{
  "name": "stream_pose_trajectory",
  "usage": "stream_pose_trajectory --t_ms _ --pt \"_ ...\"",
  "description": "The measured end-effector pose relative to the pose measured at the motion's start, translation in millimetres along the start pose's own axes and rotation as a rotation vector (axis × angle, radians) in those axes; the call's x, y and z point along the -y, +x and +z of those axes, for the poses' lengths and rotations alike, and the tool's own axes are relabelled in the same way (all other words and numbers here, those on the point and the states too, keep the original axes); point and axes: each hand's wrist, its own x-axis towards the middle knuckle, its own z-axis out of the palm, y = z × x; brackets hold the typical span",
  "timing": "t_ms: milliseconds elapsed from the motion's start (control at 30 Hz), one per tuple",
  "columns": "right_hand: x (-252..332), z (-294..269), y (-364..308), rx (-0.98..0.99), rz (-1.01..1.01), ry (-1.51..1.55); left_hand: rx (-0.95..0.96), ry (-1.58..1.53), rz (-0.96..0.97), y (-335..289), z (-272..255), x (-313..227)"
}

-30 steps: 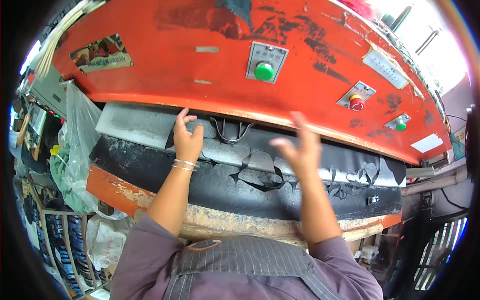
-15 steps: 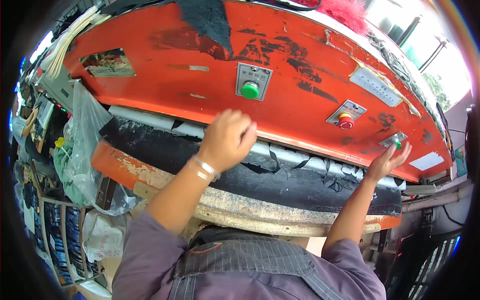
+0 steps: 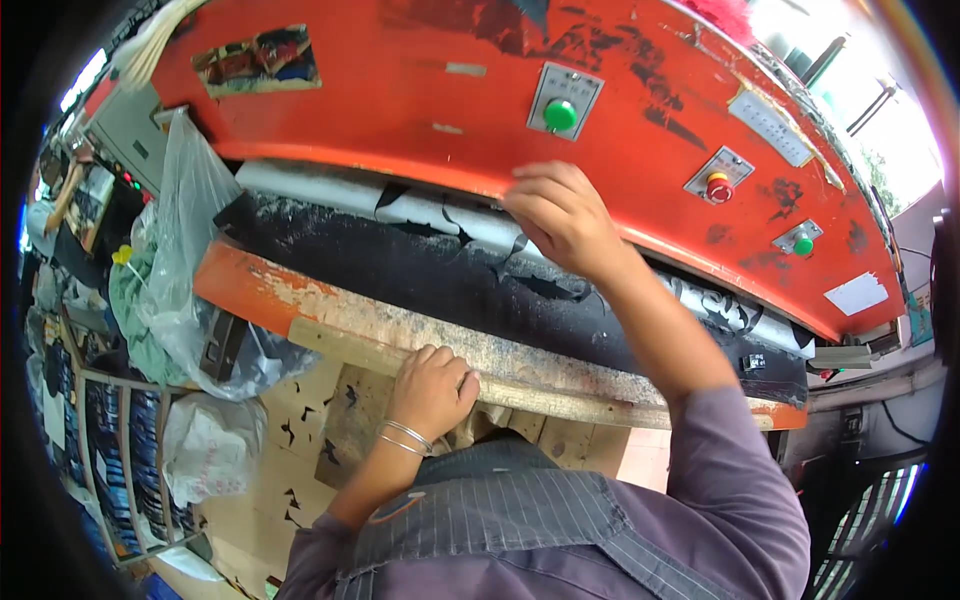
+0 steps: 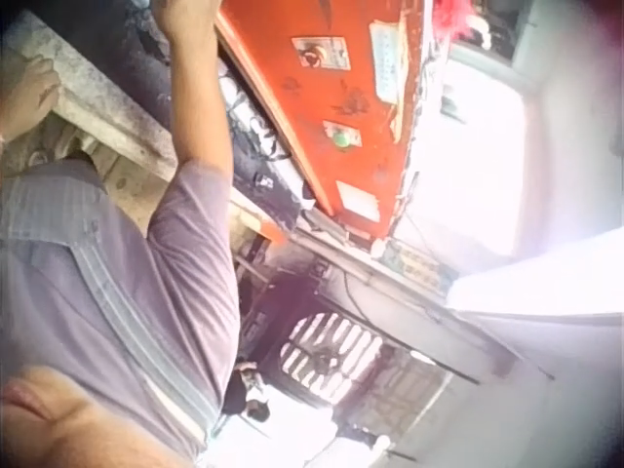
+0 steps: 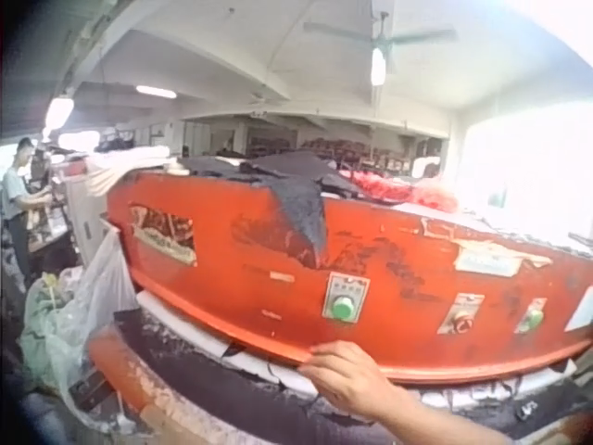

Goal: Using a hydraulic clicker press and metal dies to cut shoe components from a sheet of leather.

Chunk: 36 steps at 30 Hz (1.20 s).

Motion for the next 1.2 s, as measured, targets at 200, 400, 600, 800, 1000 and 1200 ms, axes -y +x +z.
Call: stream_pose_trajectory --t_ms 200,400,600,800,1000,1200 --pt "-81 87 8 0.649 -0.204 -0.049 0.270 -0.057 0.033 6 -18 18" --pt "-104 136 4 0.845 -0.464 0.080 0.386 -0.225 0.074 50 -37 43" --pt "-92 80 -26 0.663 0.186 -0.267 -0.059 -0.396 0.158 129 -7 89" --pt "-49 72 -84 0.747 1.259 -0.341 -0.036 -0.342 0.187 173 72 114" --pt "-22 65 -156 0.126 1.279 0.038 0.017 -0.255 0.199 176 96 115" --pt "-1 63 -189 0.247 1.070 -0.125 0.114 -0.251 0.221 179 85 119"
